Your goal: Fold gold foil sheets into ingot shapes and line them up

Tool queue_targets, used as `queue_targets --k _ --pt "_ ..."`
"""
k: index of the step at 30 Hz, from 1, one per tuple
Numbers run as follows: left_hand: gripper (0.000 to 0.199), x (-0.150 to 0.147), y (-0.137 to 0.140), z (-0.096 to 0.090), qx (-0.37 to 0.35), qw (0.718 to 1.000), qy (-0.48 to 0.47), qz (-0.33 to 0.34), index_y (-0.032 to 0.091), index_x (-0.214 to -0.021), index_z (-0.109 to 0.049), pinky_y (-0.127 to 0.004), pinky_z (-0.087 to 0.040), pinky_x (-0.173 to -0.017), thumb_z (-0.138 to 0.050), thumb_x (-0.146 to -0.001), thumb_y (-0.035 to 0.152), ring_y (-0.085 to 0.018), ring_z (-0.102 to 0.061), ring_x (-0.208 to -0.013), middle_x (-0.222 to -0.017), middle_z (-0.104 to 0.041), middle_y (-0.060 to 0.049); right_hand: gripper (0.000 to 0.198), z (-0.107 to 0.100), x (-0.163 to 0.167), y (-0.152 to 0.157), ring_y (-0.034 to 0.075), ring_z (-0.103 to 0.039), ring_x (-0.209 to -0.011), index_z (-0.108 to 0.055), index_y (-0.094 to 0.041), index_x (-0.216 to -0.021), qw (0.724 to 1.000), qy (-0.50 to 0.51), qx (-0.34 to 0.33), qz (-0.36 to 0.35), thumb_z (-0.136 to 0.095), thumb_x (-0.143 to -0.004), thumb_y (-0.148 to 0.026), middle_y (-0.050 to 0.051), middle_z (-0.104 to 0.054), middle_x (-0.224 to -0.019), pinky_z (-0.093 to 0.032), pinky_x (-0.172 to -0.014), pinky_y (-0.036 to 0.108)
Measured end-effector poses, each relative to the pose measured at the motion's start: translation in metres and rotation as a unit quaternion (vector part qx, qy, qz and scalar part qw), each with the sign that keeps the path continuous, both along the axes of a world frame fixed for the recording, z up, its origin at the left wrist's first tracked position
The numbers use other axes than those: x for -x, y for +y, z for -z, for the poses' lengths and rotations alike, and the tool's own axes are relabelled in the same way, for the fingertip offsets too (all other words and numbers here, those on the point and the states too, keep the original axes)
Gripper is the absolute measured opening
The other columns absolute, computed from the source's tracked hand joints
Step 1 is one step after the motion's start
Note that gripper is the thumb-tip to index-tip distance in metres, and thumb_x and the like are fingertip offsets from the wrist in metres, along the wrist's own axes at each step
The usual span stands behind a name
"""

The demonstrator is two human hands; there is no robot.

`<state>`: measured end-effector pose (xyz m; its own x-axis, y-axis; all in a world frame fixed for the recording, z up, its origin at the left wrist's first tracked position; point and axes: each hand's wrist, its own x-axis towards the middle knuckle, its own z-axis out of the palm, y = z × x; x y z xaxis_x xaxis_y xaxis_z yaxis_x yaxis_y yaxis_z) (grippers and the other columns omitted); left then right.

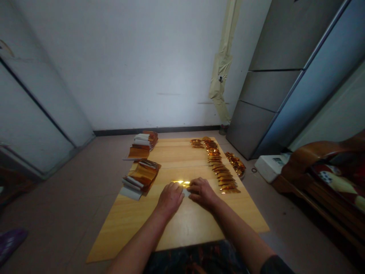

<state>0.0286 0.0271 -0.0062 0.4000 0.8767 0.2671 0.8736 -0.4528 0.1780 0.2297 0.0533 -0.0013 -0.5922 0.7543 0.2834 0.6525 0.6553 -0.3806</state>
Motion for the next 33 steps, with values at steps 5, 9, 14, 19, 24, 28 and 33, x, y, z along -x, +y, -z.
queue_targets --k 5,9,14,19,24,28,33 --pt "0.016 -0.002 -0.002 -0.004 -0.002 1.0 -0.001 -0.011 0.021 -0.097 -0.067 -0.037 -0.045 -0.079 -0.056 -0.088 0.03 -0.023 -0.057 -0.093 -0.097 -0.064 -0.008 0.008 0.003 0.008 0.006 0.017 -0.054 -0.09 -0.076 -0.027 -0.088 0.999 0.023 0.001 0.029 -0.07 -0.084 -0.031 0.001 -0.068 -0.096 -0.034 -0.08 0.029" --pt "0.018 -0.004 -0.004 -0.001 -0.006 1.0 0.016 -0.025 0.02 -0.098 -0.066 -0.036 -0.046 -0.08 -0.05 -0.091 0.023 -0.023 -0.057 -0.094 -0.099 -0.064 -0.008 0.008 0.004 0.007 0.007 0.016 -0.055 -0.088 -0.076 -0.027 -0.085 0.998 0.05 0.008 0.029 -0.07 -0.083 -0.032 0.001 -0.068 -0.095 -0.035 -0.079 0.029" --pt "0.024 -0.004 -0.005 0.003 0.008 0.999 0.024 -0.04 0.021 -0.106 -0.064 -0.038 -0.046 -0.083 -0.045 -0.093 0.023 -0.023 -0.056 -0.098 -0.106 -0.064 -0.008 0.015 0.012 -0.001 0.011 0.019 -0.058 -0.091 -0.076 -0.027 -0.091 0.994 0.097 0.04 0.005 -0.07 -0.078 -0.029 0.002 -0.07 -0.1 -0.039 -0.082 0.03" --pt "0.026 -0.005 -0.01 -0.001 0.017 0.999 0.019 -0.042 0.02 -0.112 -0.063 -0.039 -0.046 -0.085 -0.048 -0.091 0.023 -0.025 -0.055 -0.101 -0.109 -0.063 -0.008 0.011 0.008 0.003 0.013 0.017 -0.057 -0.09 -0.077 -0.028 -0.082 0.993 0.094 0.067 0.026 -0.066 -0.082 -0.027 0.0 -0.07 -0.095 -0.038 -0.083 0.029" --pt "0.025 -0.005 -0.015 -0.007 0.031 0.998 -0.008 -0.049 0.021 -0.108 -0.064 -0.038 -0.045 -0.086 -0.047 -0.091 0.026 -0.024 -0.056 -0.099 -0.106 -0.064 -0.008 0.015 -0.006 0.016 0.009 0.014 -0.055 -0.082 -0.075 -0.025 -0.075 0.993 0.047 0.073 0.074 -0.063 -0.084 -0.026 0.0 -0.067 -0.082 -0.033 -0.074 0.025" --pt "0.025 -0.004 -0.014 -0.008 0.036 0.998 -0.021 -0.046 0.021 -0.105 -0.065 -0.037 -0.045 -0.085 -0.045 -0.091 0.023 -0.023 -0.057 -0.098 -0.104 -0.065 -0.008 0.014 -0.008 0.022 0.011 0.014 -0.054 -0.08 -0.074 -0.023 -0.075 0.989 0.019 0.088 0.118 -0.063 -0.082 -0.028 0.0 -0.067 -0.081 -0.029 -0.072 0.026" --pt "0.024 -0.001 -0.013 -0.005 0.032 0.998 -0.04 -0.036 0.02 -0.103 -0.065 -0.037 -0.045 -0.086 -0.044 -0.091 0.021 -0.023 -0.057 -0.099 -0.105 -0.066 -0.009 0.012 -0.008 0.027 0.016 0.015 -0.055 -0.082 -0.074 -0.024 -0.077 0.983 -0.023 0.112 0.141 -0.064 -0.079 -0.029 0.001 -0.069 -0.083 -0.027 -0.073 0.027"
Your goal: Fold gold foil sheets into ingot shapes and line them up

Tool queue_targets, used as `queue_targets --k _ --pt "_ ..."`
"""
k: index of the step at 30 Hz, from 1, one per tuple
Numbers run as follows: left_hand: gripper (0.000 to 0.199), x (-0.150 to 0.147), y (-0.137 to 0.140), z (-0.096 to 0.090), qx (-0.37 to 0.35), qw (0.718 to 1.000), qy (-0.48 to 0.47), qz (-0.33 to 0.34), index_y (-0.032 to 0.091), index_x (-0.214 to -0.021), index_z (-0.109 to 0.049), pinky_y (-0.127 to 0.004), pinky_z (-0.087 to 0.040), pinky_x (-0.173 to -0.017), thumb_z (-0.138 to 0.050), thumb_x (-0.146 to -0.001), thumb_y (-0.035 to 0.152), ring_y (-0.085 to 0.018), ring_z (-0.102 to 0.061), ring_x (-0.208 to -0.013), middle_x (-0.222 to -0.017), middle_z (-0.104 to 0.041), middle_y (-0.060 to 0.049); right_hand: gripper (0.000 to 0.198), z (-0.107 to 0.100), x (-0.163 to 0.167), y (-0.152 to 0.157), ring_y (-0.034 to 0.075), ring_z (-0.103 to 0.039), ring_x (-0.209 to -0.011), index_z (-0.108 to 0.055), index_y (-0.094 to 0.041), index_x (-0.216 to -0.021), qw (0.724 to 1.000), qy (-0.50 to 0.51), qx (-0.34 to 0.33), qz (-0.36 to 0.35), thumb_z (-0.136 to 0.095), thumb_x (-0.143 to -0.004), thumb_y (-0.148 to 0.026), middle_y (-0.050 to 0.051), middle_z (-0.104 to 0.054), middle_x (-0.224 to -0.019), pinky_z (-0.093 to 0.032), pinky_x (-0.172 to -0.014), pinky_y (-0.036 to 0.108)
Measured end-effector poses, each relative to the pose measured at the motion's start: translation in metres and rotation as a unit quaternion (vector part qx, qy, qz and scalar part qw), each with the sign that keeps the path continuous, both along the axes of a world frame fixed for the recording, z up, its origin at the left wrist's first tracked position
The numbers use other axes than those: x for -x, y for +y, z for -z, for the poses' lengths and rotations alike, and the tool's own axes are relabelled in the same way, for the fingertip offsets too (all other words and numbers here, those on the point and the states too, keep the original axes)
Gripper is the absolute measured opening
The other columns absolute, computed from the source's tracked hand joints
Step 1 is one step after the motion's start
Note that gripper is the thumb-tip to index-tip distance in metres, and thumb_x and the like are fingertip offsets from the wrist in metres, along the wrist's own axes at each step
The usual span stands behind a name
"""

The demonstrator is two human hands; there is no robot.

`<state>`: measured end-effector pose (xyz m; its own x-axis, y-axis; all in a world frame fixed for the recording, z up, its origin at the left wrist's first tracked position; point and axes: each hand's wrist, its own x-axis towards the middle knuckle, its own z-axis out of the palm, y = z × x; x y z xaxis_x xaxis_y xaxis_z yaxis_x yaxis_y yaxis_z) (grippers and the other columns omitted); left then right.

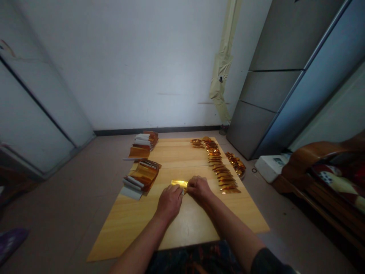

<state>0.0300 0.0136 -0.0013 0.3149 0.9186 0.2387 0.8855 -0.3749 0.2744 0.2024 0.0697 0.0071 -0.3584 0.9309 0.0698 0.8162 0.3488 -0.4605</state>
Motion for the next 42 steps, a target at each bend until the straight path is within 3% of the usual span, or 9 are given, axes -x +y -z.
queue_targets --k 10,16,26,30,36,42 --pt "0.025 0.009 -0.007 0.002 -0.028 0.998 0.03 0.049 0.028 -0.112 -0.062 -0.039 -0.045 -0.087 -0.048 -0.09 0.026 -0.024 -0.055 -0.105 -0.118 -0.061 -0.007 0.01 0.002 0.006 -0.002 0.015 -0.054 -0.081 -0.072 -0.022 -0.074 1.0 0.002 -0.011 0.025 -0.064 -0.078 -0.027 0.001 -0.068 -0.081 -0.025 -0.071 0.027" --pt "0.025 0.008 -0.009 0.003 -0.037 0.998 0.024 0.045 0.028 -0.11 -0.063 -0.041 -0.045 -0.088 -0.049 -0.09 0.025 -0.024 -0.054 -0.106 -0.121 -0.059 -0.007 0.009 0.001 0.006 -0.003 0.016 -0.056 -0.084 -0.072 -0.022 -0.075 0.999 0.006 0.003 0.035 -0.063 -0.076 -0.024 0.002 -0.069 -0.084 -0.028 -0.073 0.026" --pt "0.024 0.009 -0.007 0.006 -0.023 0.998 0.041 0.047 0.028 -0.109 -0.065 -0.041 -0.045 -0.089 -0.051 -0.089 0.027 -0.025 -0.052 -0.108 -0.122 -0.057 -0.008 0.028 -0.004 0.004 -0.001 0.016 -0.06 -0.089 -0.072 -0.022 -0.084 0.997 0.005 0.038 0.062 -0.056 -0.068 -0.007 0.001 -0.072 -0.091 -0.034 -0.076 0.023" --pt "0.023 0.007 -0.007 0.0 -0.006 0.997 0.06 0.044 0.028 -0.107 -0.065 -0.041 -0.045 -0.087 -0.049 -0.09 0.027 -0.025 -0.052 -0.107 -0.12 -0.058 -0.008 0.025 -0.004 0.006 0.0 0.017 -0.061 -0.09 -0.072 -0.023 -0.082 0.998 -0.003 0.03 0.056 -0.054 -0.072 -0.009 0.001 -0.072 -0.091 -0.034 -0.076 0.024" --pt "0.022 0.005 -0.008 -0.004 0.0 0.998 0.049 0.038 0.027 -0.105 -0.065 -0.041 -0.044 -0.088 -0.05 -0.089 0.025 -0.026 -0.052 -0.108 -0.117 -0.06 -0.009 0.01 -0.003 0.017 -0.004 0.018 -0.058 -0.081 -0.069 -0.021 -0.076 0.995 -0.031 -0.006 0.091 -0.066 -0.073 -0.03 0.003 -0.069 -0.081 -0.03 -0.068 0.027" --pt "0.017 0.002 -0.004 -0.005 0.0 1.0 0.0 0.006 0.027 -0.096 -0.068 -0.039 -0.04 -0.09 -0.052 -0.089 0.028 -0.023 -0.054 -0.105 -0.111 -0.064 -0.006 0.019 0.003 0.011 -0.006 0.016 -0.056 -0.086 -0.072 -0.022 -0.085 0.997 -0.003 -0.037 0.067 -0.054 -0.084 -0.017 0.004 -0.066 -0.09 -0.032 -0.073 0.027"
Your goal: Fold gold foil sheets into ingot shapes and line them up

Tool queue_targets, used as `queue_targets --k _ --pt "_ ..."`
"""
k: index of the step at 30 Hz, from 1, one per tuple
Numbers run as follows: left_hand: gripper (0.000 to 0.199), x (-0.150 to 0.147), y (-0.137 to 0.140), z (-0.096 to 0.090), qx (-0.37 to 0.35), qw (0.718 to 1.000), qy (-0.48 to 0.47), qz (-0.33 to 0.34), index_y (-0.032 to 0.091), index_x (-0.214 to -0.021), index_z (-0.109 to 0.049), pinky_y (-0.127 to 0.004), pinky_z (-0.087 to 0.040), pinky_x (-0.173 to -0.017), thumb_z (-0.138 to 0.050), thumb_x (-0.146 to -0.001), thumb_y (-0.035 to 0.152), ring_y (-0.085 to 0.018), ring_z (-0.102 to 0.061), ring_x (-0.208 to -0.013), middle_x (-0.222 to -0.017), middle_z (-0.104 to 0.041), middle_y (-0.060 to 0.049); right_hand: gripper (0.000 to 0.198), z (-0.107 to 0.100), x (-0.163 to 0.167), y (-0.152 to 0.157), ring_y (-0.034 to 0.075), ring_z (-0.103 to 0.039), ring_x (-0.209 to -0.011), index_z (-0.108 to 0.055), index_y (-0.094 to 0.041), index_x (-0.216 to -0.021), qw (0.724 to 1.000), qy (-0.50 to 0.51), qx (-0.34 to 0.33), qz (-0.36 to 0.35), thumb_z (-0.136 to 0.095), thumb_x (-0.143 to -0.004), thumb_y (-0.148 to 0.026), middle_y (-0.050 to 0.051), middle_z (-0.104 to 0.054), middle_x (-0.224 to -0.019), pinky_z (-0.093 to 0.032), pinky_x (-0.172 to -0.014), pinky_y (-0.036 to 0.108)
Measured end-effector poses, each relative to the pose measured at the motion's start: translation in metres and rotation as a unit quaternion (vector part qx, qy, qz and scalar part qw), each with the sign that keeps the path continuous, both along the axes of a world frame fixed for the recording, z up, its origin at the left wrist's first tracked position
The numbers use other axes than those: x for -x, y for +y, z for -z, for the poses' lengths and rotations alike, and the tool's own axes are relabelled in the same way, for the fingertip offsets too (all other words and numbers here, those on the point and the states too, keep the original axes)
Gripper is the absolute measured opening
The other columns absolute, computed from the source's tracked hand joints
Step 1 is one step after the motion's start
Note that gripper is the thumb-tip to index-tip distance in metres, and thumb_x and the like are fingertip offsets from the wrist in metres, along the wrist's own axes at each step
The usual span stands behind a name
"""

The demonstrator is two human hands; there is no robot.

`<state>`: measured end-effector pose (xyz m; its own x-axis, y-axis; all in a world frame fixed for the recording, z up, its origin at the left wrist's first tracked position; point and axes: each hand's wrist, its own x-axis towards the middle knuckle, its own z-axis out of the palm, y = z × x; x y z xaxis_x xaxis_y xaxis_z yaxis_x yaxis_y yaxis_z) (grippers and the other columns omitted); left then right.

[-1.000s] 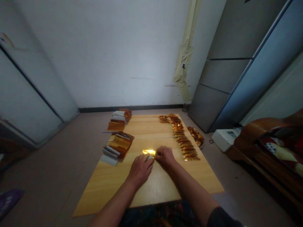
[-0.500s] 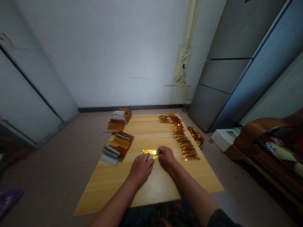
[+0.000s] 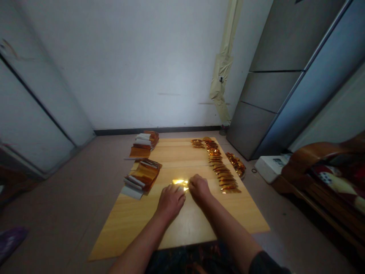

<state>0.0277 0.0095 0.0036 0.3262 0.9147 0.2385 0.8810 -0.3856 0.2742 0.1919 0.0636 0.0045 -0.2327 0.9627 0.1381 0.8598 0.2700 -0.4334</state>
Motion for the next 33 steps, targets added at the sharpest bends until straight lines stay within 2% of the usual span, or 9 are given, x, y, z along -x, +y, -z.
queue_targets --k 5,9,15,19,24,28,33 --pt "0.016 -0.007 0.01 0.0 0.004 0.997 -0.045 -0.058 0.024 -0.091 -0.064 -0.044 -0.034 -0.097 -0.049 -0.091 0.028 -0.021 -0.057 -0.108 -0.113 -0.067 -0.004 0.021 0.001 -0.009 -0.013 0.019 -0.052 -0.092 -0.073 -0.023 -0.087 0.995 -0.013 -0.031 -0.093 -0.054 -0.086 -0.015 0.005 -0.066 -0.096 -0.033 -0.078 0.029" --pt "0.01 -0.007 0.019 0.004 0.02 0.994 -0.06 -0.092 0.023 -0.091 -0.061 -0.051 -0.027 -0.103 -0.052 -0.087 0.026 -0.023 -0.058 -0.111 -0.114 -0.069 -0.005 0.021 0.001 -0.006 -0.029 0.019 -0.052 -0.089 -0.072 -0.024 -0.087 0.993 -0.015 -0.046 -0.107 -0.053 -0.089 -0.016 0.005 -0.067 -0.092 -0.032 -0.078 0.03" --pt "0.015 0.007 0.029 0.013 0.056 0.993 -0.092 -0.055 0.027 -0.09 -0.064 -0.052 -0.021 -0.108 -0.054 -0.082 0.018 -0.022 -0.052 -0.124 -0.125 -0.066 -0.001 0.021 0.003 -0.013 -0.03 0.016 -0.051 -0.083 -0.07 -0.022 -0.082 0.988 0.013 -0.051 -0.147 -0.052 -0.091 -0.015 0.003 -0.065 -0.085 -0.031 -0.074 0.027" --pt "0.015 0.013 0.035 0.014 0.077 0.99 -0.11 -0.039 0.027 -0.085 -0.065 -0.052 -0.019 -0.109 -0.055 -0.079 0.018 -0.022 -0.053 -0.123 -0.126 -0.066 0.0 0.019 0.0 -0.022 -0.018 0.015 -0.051 -0.085 -0.071 -0.022 -0.086 0.981 0.042 -0.061 -0.18 -0.054 -0.09 -0.015 0.002 -0.063 -0.091 -0.033 -0.075 0.024" --pt "0.014 0.015 0.037 0.013 0.086 0.988 -0.125 -0.035 0.026 -0.08 -0.064 -0.052 -0.019 -0.109 -0.053 -0.078 0.018 -0.021 -0.054 -0.122 -0.123 -0.067 0.001 0.014 0.0 -0.023 -0.007 0.016 -0.051 -0.089 -0.072 -0.024 -0.091 0.979 0.022 -0.066 -0.193 -0.059 -0.089 -0.021 0.002 -0.062 -0.095 -0.033 -0.078 0.025" --pt "0.013 0.015 0.036 0.015 0.078 0.988 -0.125 -0.042 0.025 -0.08 -0.064 -0.051 -0.019 -0.11 -0.053 -0.078 0.019 -0.021 -0.055 -0.121 -0.122 -0.068 0.0 0.013 0.005 -0.021 -0.003 0.016 -0.051 -0.089 -0.071 -0.027 -0.096 0.979 0.001 -0.069 -0.193 -0.06 -0.089 -0.026 0.001 -0.062 -0.094 -0.03 -0.077 0.026" --pt "0.013 0.015 0.037 0.018 0.083 0.987 -0.131 -0.042 0.026 -0.081 -0.064 -0.051 -0.019 -0.11 -0.053 -0.078 0.02 -0.021 -0.055 -0.121 -0.123 -0.067 -0.001 0.017 0.016 -0.018 0.001 0.015 -0.051 -0.086 -0.071 -0.027 -0.1 0.974 0.021 -0.077 -0.212 -0.058 -0.091 -0.022 0.001 -0.065 -0.089 -0.03 -0.079 0.026"
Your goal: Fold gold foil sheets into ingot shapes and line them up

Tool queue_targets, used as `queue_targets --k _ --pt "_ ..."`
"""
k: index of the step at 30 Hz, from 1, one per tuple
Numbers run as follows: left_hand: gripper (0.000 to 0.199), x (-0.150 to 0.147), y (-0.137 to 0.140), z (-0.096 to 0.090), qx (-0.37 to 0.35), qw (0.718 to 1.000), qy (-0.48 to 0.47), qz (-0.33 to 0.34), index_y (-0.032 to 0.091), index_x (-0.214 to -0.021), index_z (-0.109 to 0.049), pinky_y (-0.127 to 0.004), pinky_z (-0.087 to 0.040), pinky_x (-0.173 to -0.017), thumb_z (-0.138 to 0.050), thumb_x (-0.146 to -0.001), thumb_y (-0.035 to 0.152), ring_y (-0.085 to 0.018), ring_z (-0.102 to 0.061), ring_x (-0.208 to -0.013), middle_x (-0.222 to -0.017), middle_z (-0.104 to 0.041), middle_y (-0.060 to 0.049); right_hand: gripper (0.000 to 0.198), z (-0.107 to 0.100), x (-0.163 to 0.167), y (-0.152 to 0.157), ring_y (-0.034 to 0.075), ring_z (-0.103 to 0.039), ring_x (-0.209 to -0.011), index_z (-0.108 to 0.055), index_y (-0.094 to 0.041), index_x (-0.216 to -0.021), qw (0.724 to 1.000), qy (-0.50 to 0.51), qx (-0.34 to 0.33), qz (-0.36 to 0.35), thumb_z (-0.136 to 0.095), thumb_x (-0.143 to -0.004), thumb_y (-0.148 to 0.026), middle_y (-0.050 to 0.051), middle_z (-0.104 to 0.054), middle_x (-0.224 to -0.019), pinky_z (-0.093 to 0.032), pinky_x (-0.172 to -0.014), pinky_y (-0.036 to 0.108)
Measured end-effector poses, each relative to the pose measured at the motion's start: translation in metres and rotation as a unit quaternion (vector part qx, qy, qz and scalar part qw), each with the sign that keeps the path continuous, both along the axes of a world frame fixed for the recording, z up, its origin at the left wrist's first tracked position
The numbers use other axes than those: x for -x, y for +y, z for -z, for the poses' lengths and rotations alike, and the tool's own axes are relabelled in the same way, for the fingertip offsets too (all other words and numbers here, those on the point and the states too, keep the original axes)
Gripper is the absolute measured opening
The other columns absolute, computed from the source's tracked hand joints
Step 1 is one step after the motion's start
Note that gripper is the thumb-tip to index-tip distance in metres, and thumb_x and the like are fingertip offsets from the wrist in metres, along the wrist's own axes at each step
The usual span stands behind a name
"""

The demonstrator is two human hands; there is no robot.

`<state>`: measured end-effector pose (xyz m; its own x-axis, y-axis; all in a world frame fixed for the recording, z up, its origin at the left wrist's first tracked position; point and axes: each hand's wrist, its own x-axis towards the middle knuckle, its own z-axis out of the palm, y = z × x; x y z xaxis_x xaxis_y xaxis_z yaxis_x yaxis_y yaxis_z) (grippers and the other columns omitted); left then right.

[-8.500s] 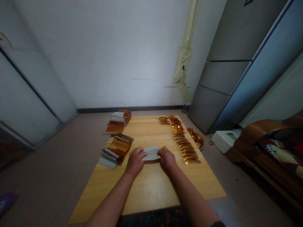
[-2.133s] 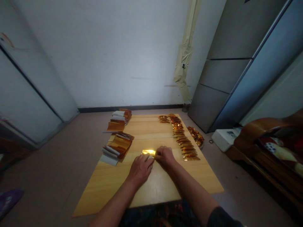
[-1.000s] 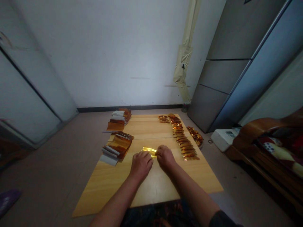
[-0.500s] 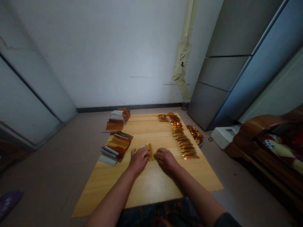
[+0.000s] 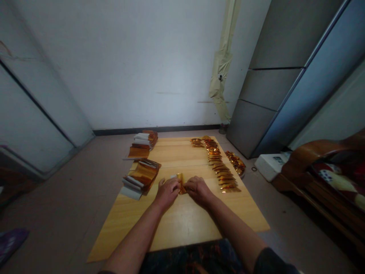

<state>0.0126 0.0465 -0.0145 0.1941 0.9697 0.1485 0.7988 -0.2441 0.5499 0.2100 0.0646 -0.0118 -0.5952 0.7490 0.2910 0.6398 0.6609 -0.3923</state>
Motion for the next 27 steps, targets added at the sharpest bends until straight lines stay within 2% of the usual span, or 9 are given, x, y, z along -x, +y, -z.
queue_targets --k 5,9,12,16,21,24,27 --pt "0.012 0.0 0.0 -0.001 -0.005 1.0 0.005 0.003 0.026 -0.081 -0.063 -0.05 -0.02 -0.11 -0.054 -0.078 0.019 -0.021 -0.055 -0.121 -0.123 -0.067 0.0 0.02 0.006 0.002 0.003 0.016 -0.051 -0.087 -0.072 -0.03 -0.105 1.0 0.024 -0.002 -0.017 -0.058 -0.092 -0.024 0.001 -0.065 -0.089 -0.032 -0.079 0.027" --pt "0.009 0.001 -0.001 -0.003 0.001 1.0 -0.002 0.01 0.025 -0.08 -0.062 -0.05 -0.019 -0.11 -0.055 -0.077 0.02 -0.021 -0.054 -0.122 -0.123 -0.067 0.0 0.016 0.002 0.003 0.003 0.018 -0.051 -0.095 -0.074 -0.034 -0.099 0.999 0.015 -0.022 -0.022 -0.061 -0.091 -0.037 0.004 -0.064 -0.106 -0.032 -0.081 0.028" --pt "0.007 0.003 -0.002 -0.004 0.014 1.0 -0.016 0.014 0.025 -0.079 -0.061 -0.051 -0.018 -0.111 -0.057 -0.075 0.021 -0.022 -0.053 -0.124 -0.125 -0.066 0.0 0.014 -0.001 0.002 0.005 0.019 -0.053 -0.101 -0.075 -0.033 -0.096 0.999 0.017 -0.015 -0.03 -0.063 -0.09 -0.036 0.003 -0.064 -0.114 -0.034 -0.085 0.029" --pt "0.006 0.004 -0.002 -0.007 0.029 0.999 -0.034 0.012 0.024 -0.076 -0.062 -0.051 -0.016 -0.111 -0.057 -0.074 0.02 -0.022 -0.052 -0.125 -0.126 -0.066 0.0 0.011 -0.006 0.002 0.01 0.017 -0.056 -0.095 -0.077 -0.029 -0.089 0.999 0.025 0.038 -0.023 -0.067 -0.086 -0.027 0.001 -0.069 -0.101 -0.037 -0.086 0.028" --pt "0.005 0.003 -0.001 -0.012 0.056 0.998 -0.038 0.011 0.023 -0.072 -0.063 -0.052 -0.015 -0.111 -0.058 -0.073 0.021 -0.023 -0.052 -0.127 -0.128 -0.065 0.0 0.006 -0.007 0.008 0.019 0.015 -0.056 -0.087 -0.077 -0.026 -0.079 0.995 0.051 0.08 -0.003 -0.072 -0.079 -0.029 0.0 -0.067 -0.088 -0.039 -0.079 0.025" --pt "0.005 0.003 0.0 -0.013 0.061 0.997 -0.04 0.009 0.024 -0.071 -0.063 -0.052 -0.014 -0.112 -0.059 -0.073 0.022 -0.023 -0.051 -0.127 -0.129 -0.065 0.0 0.007 -0.005 0.013 0.024 0.015 -0.056 -0.08 -0.077 -0.024 -0.076 0.993 0.068 0.095 0.015 -0.075 -0.076 -0.03 0.0 -0.065 -0.078 -0.038 -0.073 0.024" --pt "0.005 0.004 0.001 -0.013 0.065 0.997 -0.041 0.012 0.024 -0.07 -0.063 -0.053 -0.013 -0.113 -0.06 -0.072 0.022 -0.024 -0.052 -0.127 -0.129 -0.065 -0.001 0.006 -0.001 0.016 0.027 0.015 -0.055 -0.08 -0.076 -0.025 -0.075 0.993 0.078 0.087 0.021 -0.075 -0.074 -0.03 -0.001 -0.064 -0.077 -0.037 -0.072 0.024"
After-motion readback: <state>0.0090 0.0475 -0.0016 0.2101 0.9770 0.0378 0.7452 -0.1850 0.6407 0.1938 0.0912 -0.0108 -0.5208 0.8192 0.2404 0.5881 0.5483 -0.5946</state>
